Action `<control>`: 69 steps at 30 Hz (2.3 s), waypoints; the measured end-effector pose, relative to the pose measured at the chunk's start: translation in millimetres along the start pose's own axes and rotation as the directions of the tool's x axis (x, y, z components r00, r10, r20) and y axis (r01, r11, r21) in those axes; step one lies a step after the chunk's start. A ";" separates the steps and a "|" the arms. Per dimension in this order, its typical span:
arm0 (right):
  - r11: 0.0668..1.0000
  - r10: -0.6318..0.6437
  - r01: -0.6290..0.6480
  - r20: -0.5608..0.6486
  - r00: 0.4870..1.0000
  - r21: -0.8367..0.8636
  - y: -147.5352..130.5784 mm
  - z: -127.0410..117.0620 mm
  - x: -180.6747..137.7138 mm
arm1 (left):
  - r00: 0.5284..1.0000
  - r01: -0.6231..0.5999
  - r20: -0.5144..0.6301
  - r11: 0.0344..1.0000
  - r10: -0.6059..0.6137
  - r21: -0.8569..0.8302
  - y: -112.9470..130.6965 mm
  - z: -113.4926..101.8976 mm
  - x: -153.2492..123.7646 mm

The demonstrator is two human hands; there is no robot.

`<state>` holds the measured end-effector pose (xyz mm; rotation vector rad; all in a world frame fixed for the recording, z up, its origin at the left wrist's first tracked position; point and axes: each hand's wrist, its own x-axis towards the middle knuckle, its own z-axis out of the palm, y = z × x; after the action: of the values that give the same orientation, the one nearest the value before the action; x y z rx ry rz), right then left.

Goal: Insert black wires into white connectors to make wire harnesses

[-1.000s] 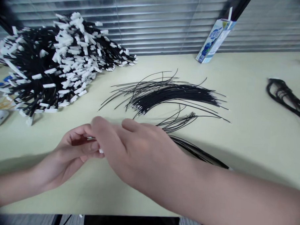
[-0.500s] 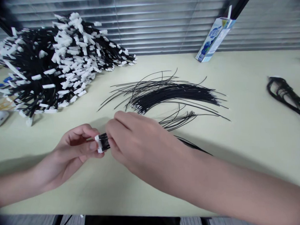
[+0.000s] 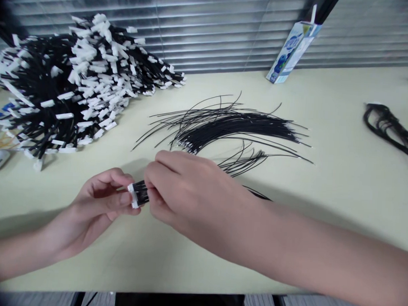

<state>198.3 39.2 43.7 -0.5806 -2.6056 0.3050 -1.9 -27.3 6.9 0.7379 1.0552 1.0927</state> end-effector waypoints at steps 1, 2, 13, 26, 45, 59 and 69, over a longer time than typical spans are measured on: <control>1.000 -0.018 0.018 -0.005 1.000 -0.024 0.3 0.1 -0.5 | 1.000 -0.003 0.003 1.000 0.003 0.003 -0.1 0.2 0.1; 0.998 -0.042 0.041 -0.006 0.999 -0.051 0.5 0.0 -1.3 | 1.000 -0.002 0.003 1.000 0.002 0.006 -0.2 0.3 0.2; 0.918 -0.254 0.261 0.063 0.965 -0.299 3.8 -0.1 -4.0 | 1.000 0.010 -0.003 1.000 -0.010 -0.005 1.0 -0.2 -0.7; 0.921 -0.243 0.244 0.043 0.969 -0.305 3.4 0.1 -3.9 | 1.000 -0.011 0.006 1.000 0.011 0.006 -0.9 -1.6 -1.5; 0.942 -0.202 0.194 0.002 0.979 -0.275 2.2 1.4 -3.6 | 1.000 0.009 0.004 1.000 -0.009 -0.011 -0.5 -0.6 -1.2; 0.980 -0.126 0.127 0.022 0.992 -0.152 0.1 10.0 -5.0 | 1.000 0.016 -0.012 1.000 -0.016 -0.017 0.0 -0.2 -0.8; 0.942 0.223 -0.253 0.151 0.963 0.221 18.5 -2.7 13.0 | 0.999 0.038 0.013 0.999 -0.039 0.008 1.3 3.4 -2.7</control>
<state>195.5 61.7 45.4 -0.8146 -2.5630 0.7436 0.6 -29.4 10.0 0.7275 1.0596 1.0501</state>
